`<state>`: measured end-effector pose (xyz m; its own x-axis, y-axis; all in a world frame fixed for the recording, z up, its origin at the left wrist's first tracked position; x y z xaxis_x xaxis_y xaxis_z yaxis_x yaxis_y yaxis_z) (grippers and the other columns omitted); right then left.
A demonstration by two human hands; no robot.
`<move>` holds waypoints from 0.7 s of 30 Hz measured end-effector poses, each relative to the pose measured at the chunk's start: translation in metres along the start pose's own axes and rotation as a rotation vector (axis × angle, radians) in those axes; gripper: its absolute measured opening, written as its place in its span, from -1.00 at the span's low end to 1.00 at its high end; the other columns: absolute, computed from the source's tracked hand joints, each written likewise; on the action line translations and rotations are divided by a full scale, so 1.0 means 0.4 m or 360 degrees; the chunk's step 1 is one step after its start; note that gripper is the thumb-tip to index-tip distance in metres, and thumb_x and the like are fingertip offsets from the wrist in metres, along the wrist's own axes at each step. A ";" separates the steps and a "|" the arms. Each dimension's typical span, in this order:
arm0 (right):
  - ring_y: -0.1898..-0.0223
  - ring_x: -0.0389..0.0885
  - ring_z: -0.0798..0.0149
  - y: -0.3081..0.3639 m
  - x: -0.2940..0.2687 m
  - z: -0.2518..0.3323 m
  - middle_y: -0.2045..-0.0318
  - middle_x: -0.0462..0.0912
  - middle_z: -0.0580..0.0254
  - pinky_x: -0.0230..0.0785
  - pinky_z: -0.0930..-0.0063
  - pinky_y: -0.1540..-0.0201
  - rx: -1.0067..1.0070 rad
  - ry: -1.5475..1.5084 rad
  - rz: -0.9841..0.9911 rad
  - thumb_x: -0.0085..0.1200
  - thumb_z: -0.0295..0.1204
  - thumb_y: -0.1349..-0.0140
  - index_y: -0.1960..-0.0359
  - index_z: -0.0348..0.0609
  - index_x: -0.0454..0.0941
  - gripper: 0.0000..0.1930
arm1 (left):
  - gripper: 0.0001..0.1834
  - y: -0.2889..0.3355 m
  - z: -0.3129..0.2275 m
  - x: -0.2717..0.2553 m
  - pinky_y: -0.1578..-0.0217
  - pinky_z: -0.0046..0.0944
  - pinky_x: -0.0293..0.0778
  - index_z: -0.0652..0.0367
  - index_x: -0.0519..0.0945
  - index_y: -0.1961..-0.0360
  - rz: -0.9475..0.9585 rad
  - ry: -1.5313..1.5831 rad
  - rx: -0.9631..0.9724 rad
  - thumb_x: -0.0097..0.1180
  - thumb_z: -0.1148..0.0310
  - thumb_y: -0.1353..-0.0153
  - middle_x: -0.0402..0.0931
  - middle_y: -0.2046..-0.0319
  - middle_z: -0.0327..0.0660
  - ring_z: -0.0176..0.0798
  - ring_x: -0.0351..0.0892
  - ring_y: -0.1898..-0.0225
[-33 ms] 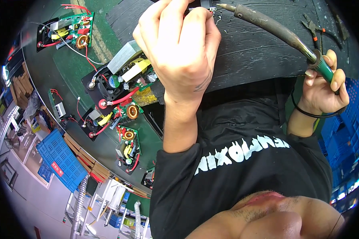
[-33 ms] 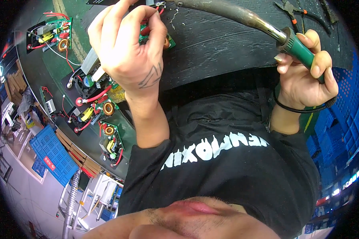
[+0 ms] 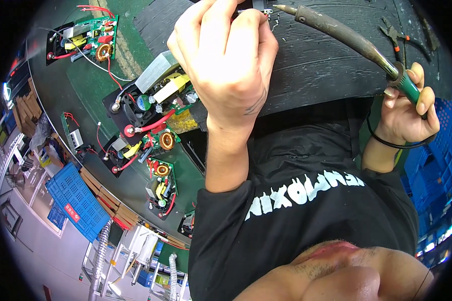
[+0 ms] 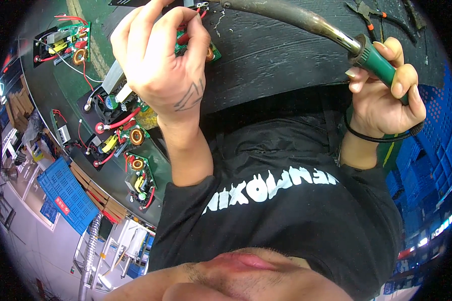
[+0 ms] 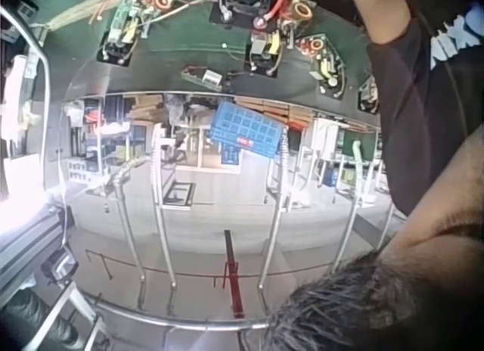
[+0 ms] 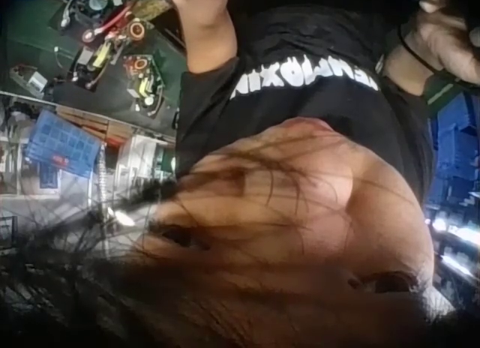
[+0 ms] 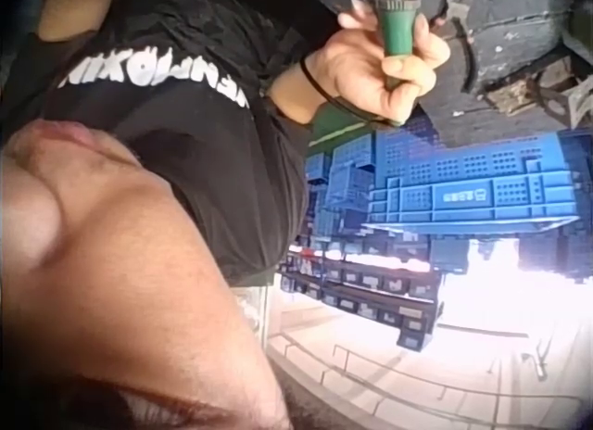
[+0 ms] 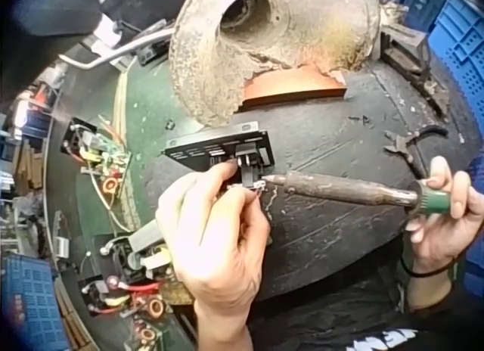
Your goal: Soldering wires and electronic components onto green circuit boards on a manufacturing workbench.
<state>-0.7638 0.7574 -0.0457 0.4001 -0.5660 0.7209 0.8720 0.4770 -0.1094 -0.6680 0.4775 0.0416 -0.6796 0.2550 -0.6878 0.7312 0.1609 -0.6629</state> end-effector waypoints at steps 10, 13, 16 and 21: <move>0.24 0.72 -0.20 0.001 -0.010 0.005 -0.25 0.50 -0.28 0.64 0.18 0.27 -0.0008 0.0022 -0.0078 -0.22 -0.05 -0.37 0.46 0.03 0.46 -0.64 | -0.74 -0.002 0.000 0.001 -0.02 -0.06 0.46 0.27 0.66 0.36 0.0018 -0.0014 0.0002 0.38 0.66 0.17 0.67 0.15 -0.05 0.05 0.58 0.08; 0.24 0.72 -0.21 0.002 -0.010 0.005 -0.25 0.50 -0.28 0.64 0.18 0.26 -0.0023 -0.0009 -0.0088 -0.22 -0.06 -0.37 0.46 0.02 0.45 -0.64 | -0.74 -0.004 0.001 0.001 -0.04 -0.06 0.43 0.26 0.66 0.37 -0.0006 -0.0001 -0.0002 0.37 0.65 0.16 0.67 0.14 -0.06 0.03 0.58 0.08; 0.23 0.71 -0.23 0.005 -0.007 0.005 -0.26 0.49 -0.27 0.63 0.15 0.23 -0.0043 -0.0051 -0.0060 -0.21 -0.06 -0.37 0.45 0.01 0.45 -0.64 | -0.75 -0.004 -0.001 0.001 -0.05 -0.07 0.41 0.25 0.65 0.37 0.0026 -0.0038 0.0009 0.36 0.65 0.15 0.67 0.13 -0.08 0.02 0.59 0.07; 0.17 0.69 -0.27 0.005 -0.006 0.010 -0.27 0.47 -0.27 0.61 0.09 0.15 -0.0032 -0.0157 0.0045 -0.14 -0.09 -0.37 0.42 -0.05 0.48 -0.65 | -0.77 -0.003 0.011 -0.006 -0.05 -0.07 0.42 0.24 0.66 0.36 0.0027 0.0023 0.0010 0.38 0.64 0.10 0.67 0.14 -0.07 0.02 0.60 0.08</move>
<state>-0.7642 0.7624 -0.0446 0.3958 -0.4829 0.7812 0.8667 0.4776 -0.1439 -0.6676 0.4725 0.0429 -0.6663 0.2711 -0.6946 0.7421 0.1503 -0.6532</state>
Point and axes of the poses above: each hand's wrist, its own y-axis away from the middle knuckle, its own x-axis out of the palm, z = x × y, the point moved 9 cm from there along -y, towards the middle knuckle
